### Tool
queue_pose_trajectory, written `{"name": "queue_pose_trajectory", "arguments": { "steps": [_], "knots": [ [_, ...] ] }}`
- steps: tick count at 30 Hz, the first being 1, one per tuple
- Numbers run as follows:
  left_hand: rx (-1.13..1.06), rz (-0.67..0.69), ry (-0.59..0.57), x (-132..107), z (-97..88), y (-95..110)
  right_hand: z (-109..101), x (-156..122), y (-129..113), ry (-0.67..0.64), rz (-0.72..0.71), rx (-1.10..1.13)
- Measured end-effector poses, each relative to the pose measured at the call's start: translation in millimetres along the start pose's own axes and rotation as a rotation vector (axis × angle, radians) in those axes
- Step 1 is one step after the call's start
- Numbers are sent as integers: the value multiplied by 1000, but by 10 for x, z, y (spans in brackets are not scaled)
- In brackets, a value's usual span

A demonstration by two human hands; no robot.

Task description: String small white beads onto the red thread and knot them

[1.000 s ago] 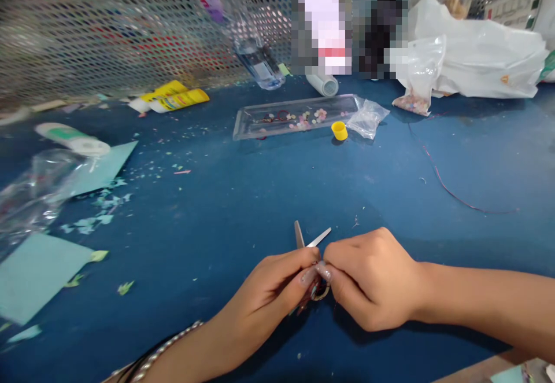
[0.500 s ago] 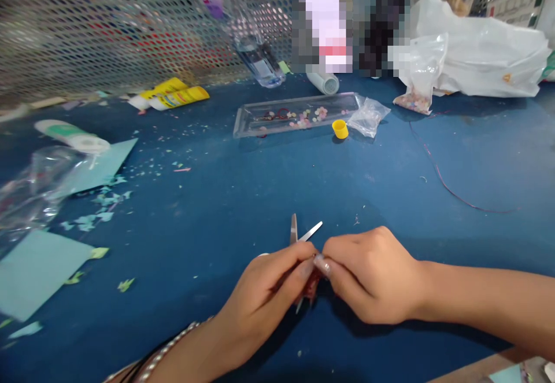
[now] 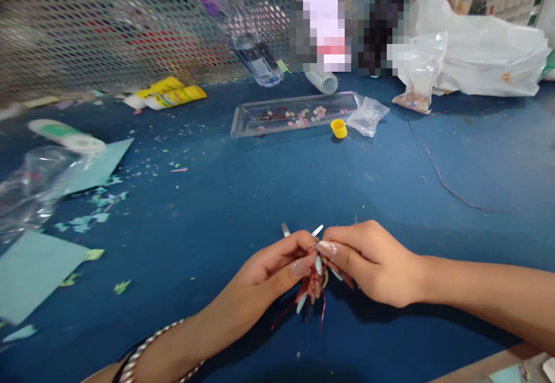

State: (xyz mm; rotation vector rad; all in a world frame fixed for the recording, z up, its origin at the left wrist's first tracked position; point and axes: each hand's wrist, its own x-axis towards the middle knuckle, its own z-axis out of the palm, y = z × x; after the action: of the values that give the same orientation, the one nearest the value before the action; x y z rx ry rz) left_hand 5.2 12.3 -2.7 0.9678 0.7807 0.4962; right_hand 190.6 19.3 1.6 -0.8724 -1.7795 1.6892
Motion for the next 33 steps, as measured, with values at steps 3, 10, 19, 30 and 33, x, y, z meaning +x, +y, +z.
{"name": "queue_pose_trajectory", "arguments": {
  "steps": [3, 10, 19, 30, 33],
  "knots": [
    [3, -21, -30, 1, -9, 15, 0, 12, -14, -14, -15, -27],
    [176, -24, -55, 4, 18, 87, 13, 18, 16, 8, -78, -131],
    [470, 62, 15, -33, 87, 87, 22, -5, 25, -10, -161, -182],
    [536, 104, -45, -42, 69, 67, 23, -12, 32, -57, -219, -345],
    [595, 149, -32, -40, 54, 52, 28, -23, 29, -109, -260, -446]
  ]
}}
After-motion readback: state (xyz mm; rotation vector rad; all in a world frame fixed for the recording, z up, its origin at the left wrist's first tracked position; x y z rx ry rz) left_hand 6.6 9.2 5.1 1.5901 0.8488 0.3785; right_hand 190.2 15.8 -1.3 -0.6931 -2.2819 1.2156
